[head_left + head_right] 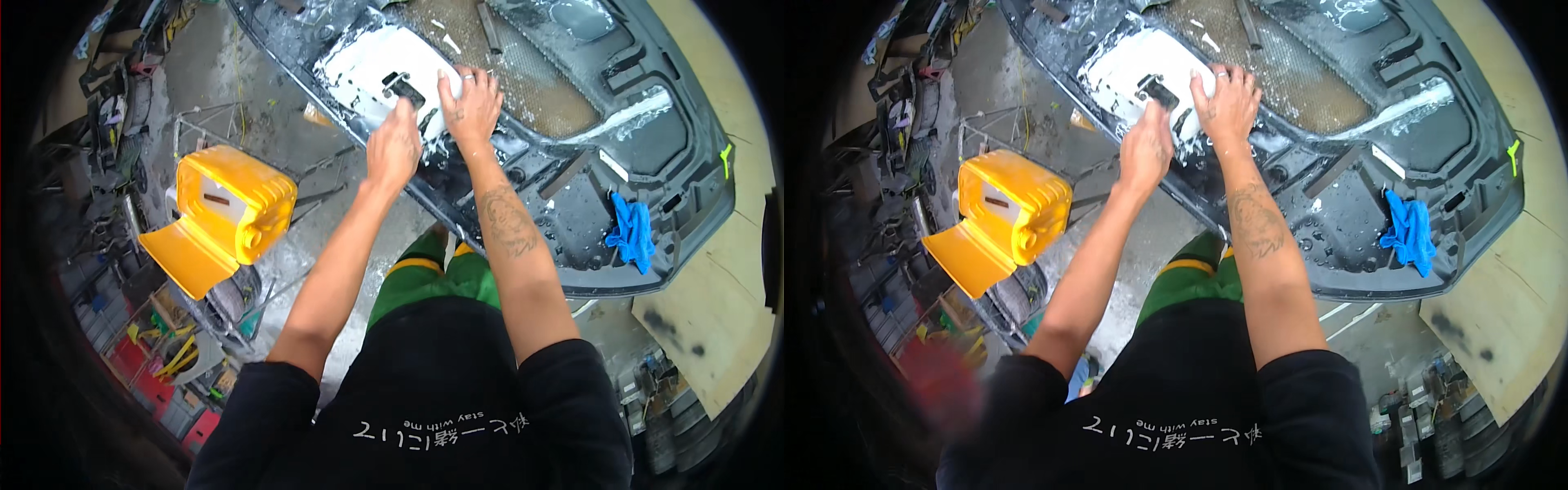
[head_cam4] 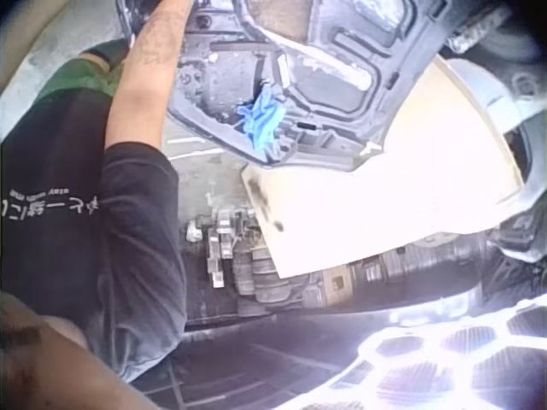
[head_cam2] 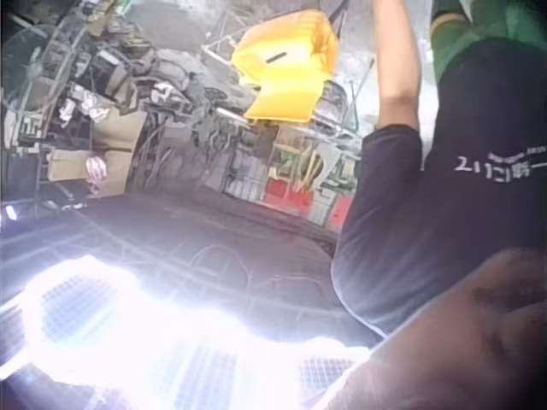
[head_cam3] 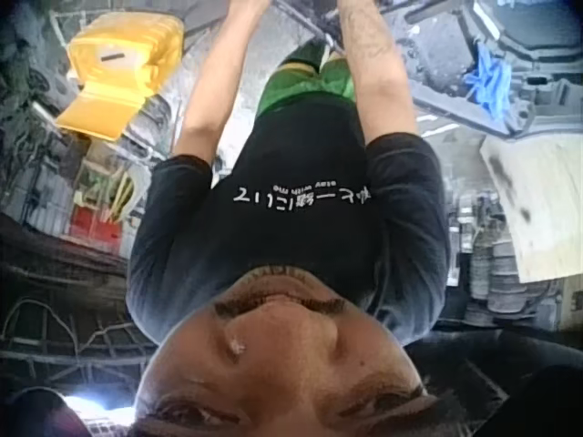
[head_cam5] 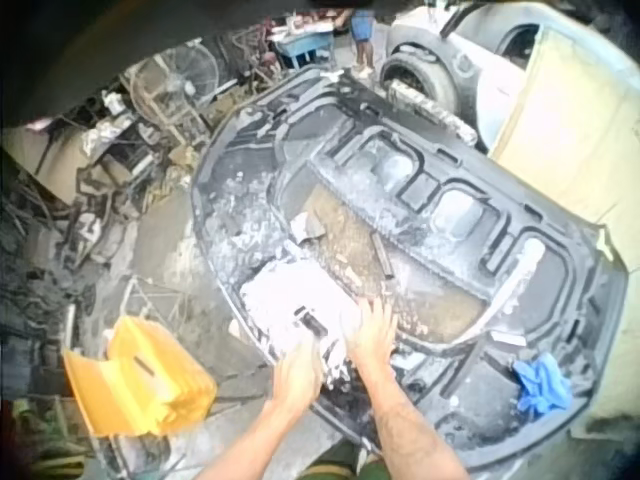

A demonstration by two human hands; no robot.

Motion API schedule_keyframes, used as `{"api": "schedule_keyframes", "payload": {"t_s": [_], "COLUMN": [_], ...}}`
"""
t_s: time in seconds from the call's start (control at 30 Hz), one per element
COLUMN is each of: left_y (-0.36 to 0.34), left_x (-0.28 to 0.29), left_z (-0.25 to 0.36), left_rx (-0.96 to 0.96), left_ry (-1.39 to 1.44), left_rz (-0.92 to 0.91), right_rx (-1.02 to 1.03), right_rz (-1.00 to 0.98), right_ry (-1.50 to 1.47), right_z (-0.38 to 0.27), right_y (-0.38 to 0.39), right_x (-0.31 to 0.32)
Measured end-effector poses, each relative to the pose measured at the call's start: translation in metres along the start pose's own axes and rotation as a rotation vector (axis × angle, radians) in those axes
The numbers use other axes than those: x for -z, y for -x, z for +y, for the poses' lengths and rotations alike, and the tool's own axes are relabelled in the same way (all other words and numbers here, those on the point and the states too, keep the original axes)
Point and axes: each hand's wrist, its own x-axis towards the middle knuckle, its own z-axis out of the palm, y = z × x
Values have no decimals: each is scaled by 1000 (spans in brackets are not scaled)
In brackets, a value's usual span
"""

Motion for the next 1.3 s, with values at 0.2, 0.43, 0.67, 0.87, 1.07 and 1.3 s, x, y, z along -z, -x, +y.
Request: {"api": "schedule_keyframes", "payload": {"t_s": [0.2, 0.43, 0.67, 0.87, 1.07, 1.3], "left_y": [8, -17, -21, -32, -29, -20], "left_x": [14, -16, -33, -36, -45, -47], "left_z": [15, 19, 36, 30, 27, 29], "left_rx": [224, 290, 365, 483, 401, 468], "left_ry": [299, 251, 111, 72, 38, -7], "left_rz": [88, 182, 284, 235, 254, 284], "right_rx": [4, -14, 99, 129, 126, 103], "right_rz": [14, -42, -310, -260, -257, -360], "right_ry": [26, 3, -68, -127, -178, -192], "right_z": [-1, -6, 14, 19, 24, 19], "right_y": [-4, -4, -23, -23, -25, -22], "right_x": [5, 5, 13, 8, 8, 12]}}
